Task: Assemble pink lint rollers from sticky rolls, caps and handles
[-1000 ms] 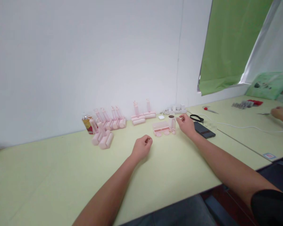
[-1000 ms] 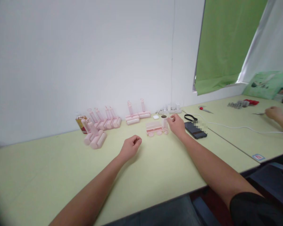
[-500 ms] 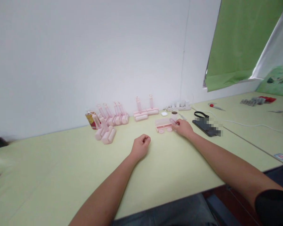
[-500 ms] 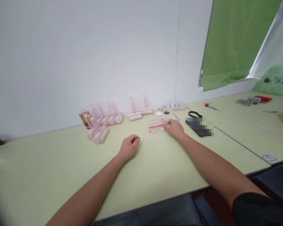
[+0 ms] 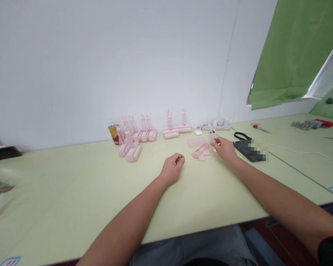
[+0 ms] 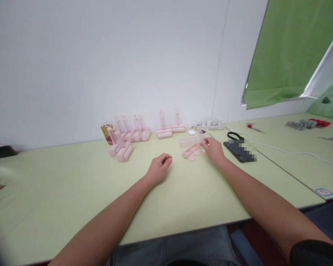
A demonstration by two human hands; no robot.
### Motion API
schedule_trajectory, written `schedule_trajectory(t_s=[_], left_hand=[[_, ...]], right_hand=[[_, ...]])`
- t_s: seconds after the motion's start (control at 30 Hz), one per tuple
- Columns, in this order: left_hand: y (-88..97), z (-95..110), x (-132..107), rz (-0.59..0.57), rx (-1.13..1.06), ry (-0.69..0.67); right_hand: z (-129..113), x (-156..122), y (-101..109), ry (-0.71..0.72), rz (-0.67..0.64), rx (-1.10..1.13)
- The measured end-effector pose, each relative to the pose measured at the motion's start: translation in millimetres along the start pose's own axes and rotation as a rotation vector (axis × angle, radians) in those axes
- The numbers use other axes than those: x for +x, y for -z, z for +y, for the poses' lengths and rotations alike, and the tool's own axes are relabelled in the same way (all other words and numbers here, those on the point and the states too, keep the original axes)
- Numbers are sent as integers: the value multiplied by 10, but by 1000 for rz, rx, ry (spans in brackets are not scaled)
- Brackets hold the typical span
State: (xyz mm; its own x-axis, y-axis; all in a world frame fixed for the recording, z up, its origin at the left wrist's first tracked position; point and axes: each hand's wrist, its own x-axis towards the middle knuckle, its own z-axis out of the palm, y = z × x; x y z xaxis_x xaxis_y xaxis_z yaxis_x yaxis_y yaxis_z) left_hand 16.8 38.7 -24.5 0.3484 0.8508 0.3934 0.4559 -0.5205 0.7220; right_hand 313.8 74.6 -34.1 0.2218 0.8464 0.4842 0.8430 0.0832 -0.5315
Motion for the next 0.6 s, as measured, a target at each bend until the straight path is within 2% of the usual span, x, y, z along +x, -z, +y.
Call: schedule_trajectory(t_s=[0.07, 0.13, 0.2, 0.27, 0.33, 0.43, 0.53, 0.6], left_hand=[[-7, 72, -9, 34, -99, 4], [-24, 151, -21, 35, -250, -18], [-36, 213, -29, 42, -376, -49], [-20, 241, -27, 87, -427, -46], [34, 229, -8, 168, -371, -21], [147, 158, 46, 281, -148, 0], [202, 81, 95, 243, -85, 10], [186, 54, 109, 211, -154, 29]], right_hand=[[-333, -120, 41, 61, -58, 235], [-716, -285, 31, 149, -271, 499], [-1053, -459, -20, 235, -523, 668], [-1263, -593, -92, 273, -632, 794], [-1313, -659, -162, 113, -637, 934], [-1156, -629, -214, -242, -541, 1072], [-932, -522, -189, -519, -507, 1280], [-846, -459, -158, -641, -568, 1409]])
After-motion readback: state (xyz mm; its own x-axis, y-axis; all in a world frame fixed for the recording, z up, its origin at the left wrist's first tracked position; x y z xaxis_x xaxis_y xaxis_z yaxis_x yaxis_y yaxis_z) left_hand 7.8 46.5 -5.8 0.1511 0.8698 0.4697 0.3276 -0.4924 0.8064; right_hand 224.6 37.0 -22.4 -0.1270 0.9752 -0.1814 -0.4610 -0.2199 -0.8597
